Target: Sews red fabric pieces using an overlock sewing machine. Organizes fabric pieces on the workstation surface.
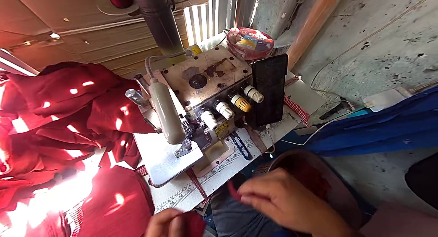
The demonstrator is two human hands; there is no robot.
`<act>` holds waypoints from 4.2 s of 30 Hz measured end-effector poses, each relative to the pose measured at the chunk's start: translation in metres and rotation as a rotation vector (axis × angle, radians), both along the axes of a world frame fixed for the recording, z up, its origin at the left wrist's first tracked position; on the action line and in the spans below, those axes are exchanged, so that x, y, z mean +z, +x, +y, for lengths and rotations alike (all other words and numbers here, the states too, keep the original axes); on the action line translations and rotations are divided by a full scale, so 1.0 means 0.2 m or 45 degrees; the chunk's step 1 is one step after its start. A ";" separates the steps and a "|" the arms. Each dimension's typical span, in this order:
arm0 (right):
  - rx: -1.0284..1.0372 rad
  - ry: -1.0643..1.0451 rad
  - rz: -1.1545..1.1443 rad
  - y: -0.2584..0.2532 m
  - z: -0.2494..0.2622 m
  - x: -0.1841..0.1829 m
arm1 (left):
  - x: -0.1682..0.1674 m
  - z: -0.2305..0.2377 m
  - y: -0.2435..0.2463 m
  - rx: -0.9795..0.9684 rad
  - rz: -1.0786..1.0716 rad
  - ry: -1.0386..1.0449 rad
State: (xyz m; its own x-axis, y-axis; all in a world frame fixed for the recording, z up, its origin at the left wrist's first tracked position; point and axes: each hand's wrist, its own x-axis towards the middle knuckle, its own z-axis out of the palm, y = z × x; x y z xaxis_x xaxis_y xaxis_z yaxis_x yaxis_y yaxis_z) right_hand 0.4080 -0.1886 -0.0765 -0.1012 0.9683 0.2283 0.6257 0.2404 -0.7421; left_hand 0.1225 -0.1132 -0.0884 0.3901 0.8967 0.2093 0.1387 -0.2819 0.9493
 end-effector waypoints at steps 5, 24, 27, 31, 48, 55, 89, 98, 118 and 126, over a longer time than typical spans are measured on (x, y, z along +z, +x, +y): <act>0.395 -0.005 0.626 -0.20 0.01 0.07 | -0.14 -0.13 0.35 0.038 -0.446 -0.426; -0.275 -0.261 0.787 -0.31 0.10 -0.18 | -0.23 -0.13 0.30 -0.023 -0.702 -0.622; -0.251 -0.275 0.722 -0.31 0.10 -0.18 | -0.23 -0.12 0.31 0.074 -0.503 -0.418; -0.162 -0.128 0.282 -0.25 0.14 -0.20 | -0.20 -0.07 0.22 -0.011 -0.322 -0.277; -0.010 -0.117 0.934 -0.41 0.43 -0.24 | 0.26 0.58 0.01 -0.258 0.388 -0.120; -0.048 -0.066 0.911 -0.37 0.39 -0.25 | 0.25 0.56 0.03 -0.186 0.394 -0.090; -0.214 0.217 0.371 -0.34 0.37 -0.13 | 0.23 0.46 -0.01 -0.039 0.221 0.175; 0.025 0.049 0.448 -0.37 0.48 -0.07 | 0.12 0.39 -0.08 0.296 -0.084 0.185; 0.036 0.373 0.160 -0.39 0.76 0.11 | 0.17 0.52 -0.14 0.486 -0.262 0.287; 0.145 -0.171 0.996 -0.47 0.36 -0.04 | 0.35 0.60 -0.04 0.018 0.407 0.527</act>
State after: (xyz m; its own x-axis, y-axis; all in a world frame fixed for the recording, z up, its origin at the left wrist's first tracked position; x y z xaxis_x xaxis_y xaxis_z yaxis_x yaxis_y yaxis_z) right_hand 0.3138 -0.1157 -0.0848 -0.0601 0.9859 0.1560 -0.1107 0.1488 -0.9827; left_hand 0.1148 0.0075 -0.0184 0.4807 0.7699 0.4196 0.4101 -0.6204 0.6685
